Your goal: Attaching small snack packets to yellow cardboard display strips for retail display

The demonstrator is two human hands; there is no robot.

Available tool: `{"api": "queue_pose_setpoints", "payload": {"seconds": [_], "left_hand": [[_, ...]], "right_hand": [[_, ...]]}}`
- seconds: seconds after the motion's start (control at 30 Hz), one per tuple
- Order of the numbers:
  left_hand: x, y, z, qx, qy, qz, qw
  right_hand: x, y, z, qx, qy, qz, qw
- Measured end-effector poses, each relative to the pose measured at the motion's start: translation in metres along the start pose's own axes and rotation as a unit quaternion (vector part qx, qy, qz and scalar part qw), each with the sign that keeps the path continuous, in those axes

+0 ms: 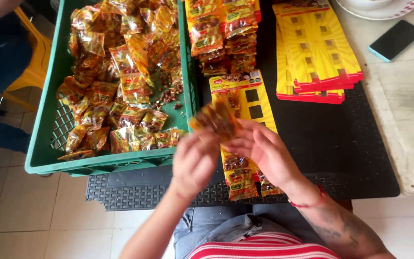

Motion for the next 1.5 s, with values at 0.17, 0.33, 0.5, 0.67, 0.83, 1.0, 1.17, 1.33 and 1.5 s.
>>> {"api": "queue_pose_setpoints", "payload": {"seconds": [0.17,0.33,0.5,0.67,0.83,1.0,1.17,1.33,1.5], "left_hand": [[0.019,-0.013,-0.019,0.108,0.104,-0.082,0.985],[0.048,-0.031,0.010,0.250,0.362,-0.060,0.896],[0.088,-0.082,0.021,0.408,0.558,-0.048,0.721],[0.097,-0.091,0.016,0.452,0.604,-0.044,0.655],[0.089,-0.077,0.014,0.388,0.566,-0.045,0.726],[0.068,-0.066,0.002,0.405,0.552,-0.027,0.728],[0.057,-0.027,0.013,0.316,0.526,-0.006,0.790],[0.067,-0.002,0.036,0.253,0.513,-0.002,0.820],[0.072,0.021,0.036,0.183,0.536,0.014,0.824]], "right_hand": [[-0.020,0.036,0.018,0.132,0.114,-0.132,0.976],[-0.002,0.053,0.037,0.172,0.129,-0.198,0.956],[0.008,0.040,0.054,0.210,0.139,-0.179,0.951],[0.010,0.078,0.040,0.167,0.135,-0.187,0.959],[0.019,0.051,0.058,0.192,0.096,-0.147,0.966],[0.027,0.111,0.037,0.085,0.130,-0.160,0.975],[0.020,0.138,0.022,0.184,0.075,-0.014,0.980],[-0.020,0.107,-0.022,0.402,0.078,0.076,0.909],[-0.027,0.080,-0.016,0.505,0.110,0.094,0.851]]}}
Point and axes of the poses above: each hand's wrist, its own x-axis away from the middle knuckle, its own y-axis out of the back of the hand, z = x × y, the point moved 9 cm from there along -x, towards the middle knuckle, and after that the axes turned 1 degree about x, right-handed, at the moved point
